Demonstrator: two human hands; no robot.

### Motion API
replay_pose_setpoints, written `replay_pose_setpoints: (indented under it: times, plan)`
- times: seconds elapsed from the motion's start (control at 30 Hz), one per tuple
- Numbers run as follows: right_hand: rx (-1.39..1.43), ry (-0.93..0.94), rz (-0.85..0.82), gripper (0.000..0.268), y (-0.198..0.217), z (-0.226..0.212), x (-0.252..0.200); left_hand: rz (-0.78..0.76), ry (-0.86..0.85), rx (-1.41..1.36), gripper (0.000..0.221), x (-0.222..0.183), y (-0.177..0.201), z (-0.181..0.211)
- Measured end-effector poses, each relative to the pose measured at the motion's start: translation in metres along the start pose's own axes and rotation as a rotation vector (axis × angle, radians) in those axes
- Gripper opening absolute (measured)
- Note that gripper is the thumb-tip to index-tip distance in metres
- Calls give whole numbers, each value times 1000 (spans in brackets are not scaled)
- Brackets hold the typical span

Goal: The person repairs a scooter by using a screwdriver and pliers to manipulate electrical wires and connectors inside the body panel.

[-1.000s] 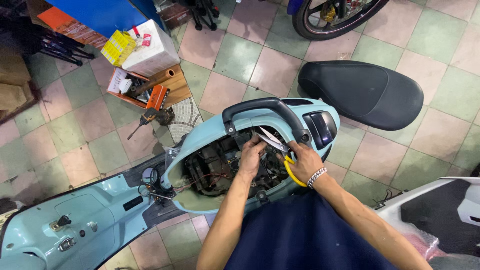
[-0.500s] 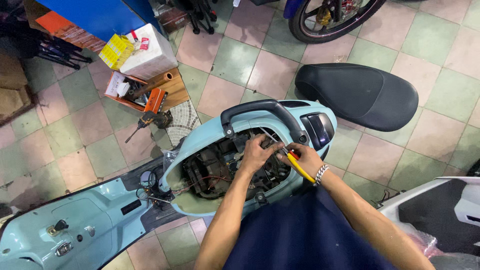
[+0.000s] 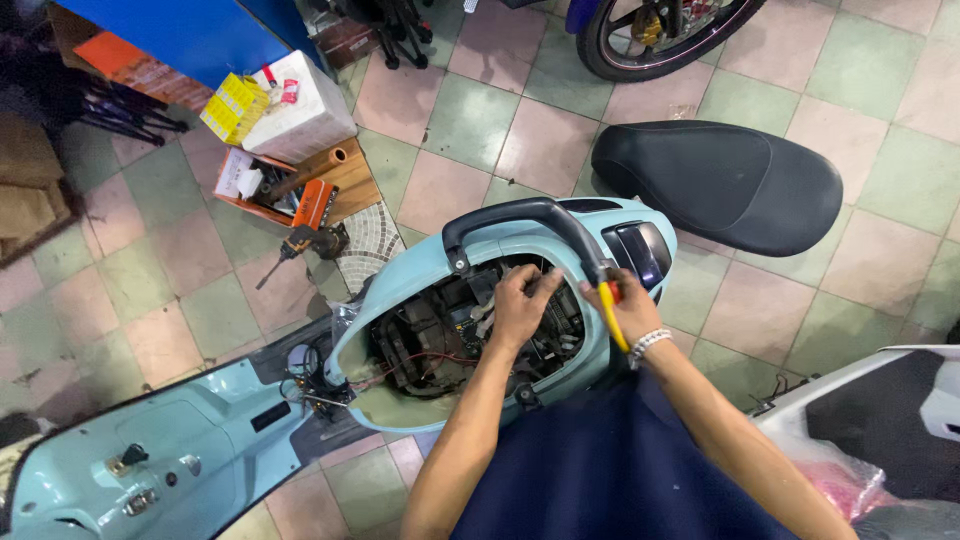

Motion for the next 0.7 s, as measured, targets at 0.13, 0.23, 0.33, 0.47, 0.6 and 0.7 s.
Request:
replay_pose_setpoints:
  times: [0.13, 0.23, 0.33, 0.47, 0.6, 0.7]
  plan:
    - [43, 112, 177, 70, 52, 30, 9, 33, -306, 52, 23, 0, -4, 47]
    - [97, -65, 214, 74, 102, 100, 47, 49, -402, 218, 18, 6, -18, 74]
    - [108, 48, 367, 69, 158, 145, 100, 34, -334, 397, 16, 26, -42, 86]
    - [-71, -251, 357, 70, 207, 235, 200, 13, -179, 531, 18, 51, -68, 84]
    - [-203, -366, 346, 74, 233, 303, 312, 48, -19, 590, 17, 58, -86, 81]
    - [-312, -413, 377, 77, 248, 353, 387, 109, 61, 702, 16, 64, -95, 75]
Point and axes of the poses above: each hand's wrist, its own x-axis towards the middle knuckle, its own y-axis out of the back of the hand, z = x × y, the point moved 10 cm from there along x, towards the middle knuckle, and after that the axes turned 7 degrees about -z, right-handed, at the moved point
